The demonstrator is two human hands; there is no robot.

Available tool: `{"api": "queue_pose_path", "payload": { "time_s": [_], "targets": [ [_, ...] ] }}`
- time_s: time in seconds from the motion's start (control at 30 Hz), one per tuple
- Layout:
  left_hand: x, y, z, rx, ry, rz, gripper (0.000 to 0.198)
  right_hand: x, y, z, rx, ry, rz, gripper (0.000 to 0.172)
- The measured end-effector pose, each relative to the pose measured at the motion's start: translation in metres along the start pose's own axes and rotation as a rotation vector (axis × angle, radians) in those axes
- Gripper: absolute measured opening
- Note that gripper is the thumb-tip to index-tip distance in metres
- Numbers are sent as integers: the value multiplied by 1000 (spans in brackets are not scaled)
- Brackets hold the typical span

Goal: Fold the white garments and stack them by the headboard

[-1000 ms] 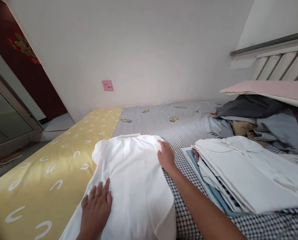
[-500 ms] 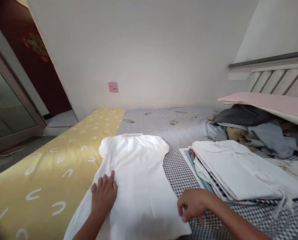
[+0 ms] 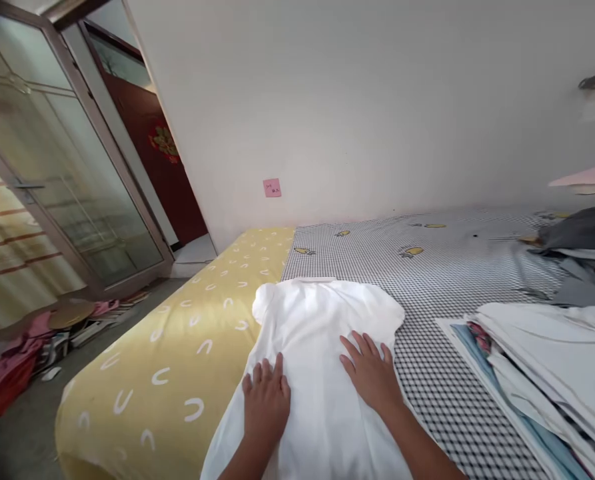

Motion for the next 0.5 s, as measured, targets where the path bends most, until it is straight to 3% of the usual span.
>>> {"api": "queue_pose_path", "payload": {
  "time_s": [0.13, 0.23, 0.3, 0.37, 0.4, 0.5],
  "targets": [
    [-5, 5, 2, 6, 126, -38, 50, 8, 1, 12, 48, 17, -4, 49],
    [-22, -8, 6, -14, 388, -128, 45, 8, 0, 11, 90, -6, -17, 49],
    [-53, -24, 15, -8, 779, -358, 38, 7, 0, 10, 134, -30, -29, 49],
    [-89, -37, 34, 23, 1273, -721, 31, 8, 1, 10, 178, -56, -40, 48],
    [-103, -46, 39, 30, 1376, -814, 30, 9, 1, 11, 197, -66, -45, 48],
    [-140, -73, 46, 13, 1477, -894, 15, 12, 1, 14, 256, -76, -67, 48]
  ]
}}
Point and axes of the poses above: each hand's wrist, its own y-axis away from the middle knuckle, its own z-axis out of the palm, x = y × z, the point moved 9 cm from there along -y, towards the middle knuckle, and after that the axes turned 9 degrees about z, right-handed, at the moved point
